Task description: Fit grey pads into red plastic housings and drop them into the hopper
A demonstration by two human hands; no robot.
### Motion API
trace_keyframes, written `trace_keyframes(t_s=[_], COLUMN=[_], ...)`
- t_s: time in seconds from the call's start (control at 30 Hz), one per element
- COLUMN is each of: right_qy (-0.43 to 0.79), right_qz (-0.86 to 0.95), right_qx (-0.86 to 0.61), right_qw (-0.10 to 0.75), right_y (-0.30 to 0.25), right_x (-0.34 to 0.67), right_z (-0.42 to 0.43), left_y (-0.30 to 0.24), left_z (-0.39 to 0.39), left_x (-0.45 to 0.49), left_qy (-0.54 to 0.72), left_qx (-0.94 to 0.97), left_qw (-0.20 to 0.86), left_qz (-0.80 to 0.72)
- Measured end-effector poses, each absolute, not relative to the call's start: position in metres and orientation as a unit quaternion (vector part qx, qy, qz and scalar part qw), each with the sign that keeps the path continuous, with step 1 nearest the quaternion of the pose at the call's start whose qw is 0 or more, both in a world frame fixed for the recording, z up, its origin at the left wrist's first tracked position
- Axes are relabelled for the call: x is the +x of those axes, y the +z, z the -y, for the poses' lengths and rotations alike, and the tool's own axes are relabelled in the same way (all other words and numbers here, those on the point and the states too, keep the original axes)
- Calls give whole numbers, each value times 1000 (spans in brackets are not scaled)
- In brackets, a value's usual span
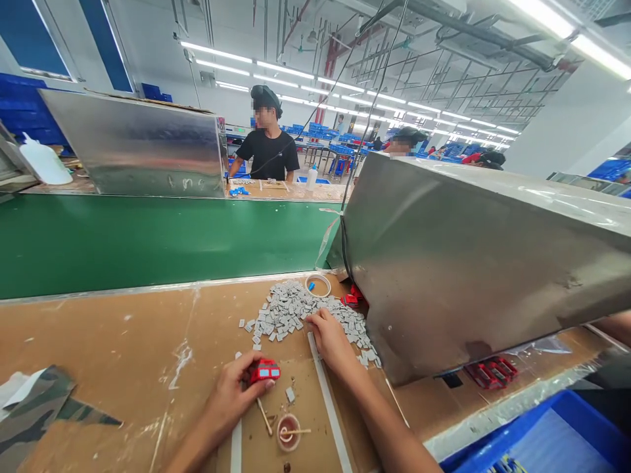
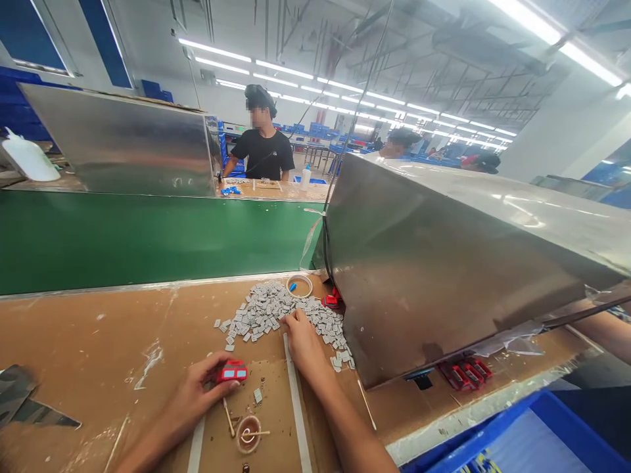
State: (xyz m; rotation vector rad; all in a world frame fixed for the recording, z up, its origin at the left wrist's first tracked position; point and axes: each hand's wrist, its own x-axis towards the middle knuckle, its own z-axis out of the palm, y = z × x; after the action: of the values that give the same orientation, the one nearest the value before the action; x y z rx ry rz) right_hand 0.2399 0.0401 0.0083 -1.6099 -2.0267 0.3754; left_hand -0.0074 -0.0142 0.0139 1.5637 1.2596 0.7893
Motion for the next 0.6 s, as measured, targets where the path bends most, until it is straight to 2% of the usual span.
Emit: trace_keyframes(t_s=[0.2, 0.3, 0.47, 0.6], right_qy=[176, 238, 369, 414], right_qz=[725, 707, 708, 726], right_qx=[-562, -539, -468, -408], right_qw=[357, 391, 378, 367], right_y=[9, 16, 36, 44], right_x=[242, 238, 218, 205], right_z=[-41, -36, -15, -2], left_y=[15, 16, 12, 8], left_z=[13, 13, 14, 14], left_x=[-8, -7, -5, -4], left_qy=[364, 372, 363, 355], left_qx=[578, 558, 571, 591], left_qw=[540, 568, 573, 562], left_qz=[-491, -477, -463, -457])
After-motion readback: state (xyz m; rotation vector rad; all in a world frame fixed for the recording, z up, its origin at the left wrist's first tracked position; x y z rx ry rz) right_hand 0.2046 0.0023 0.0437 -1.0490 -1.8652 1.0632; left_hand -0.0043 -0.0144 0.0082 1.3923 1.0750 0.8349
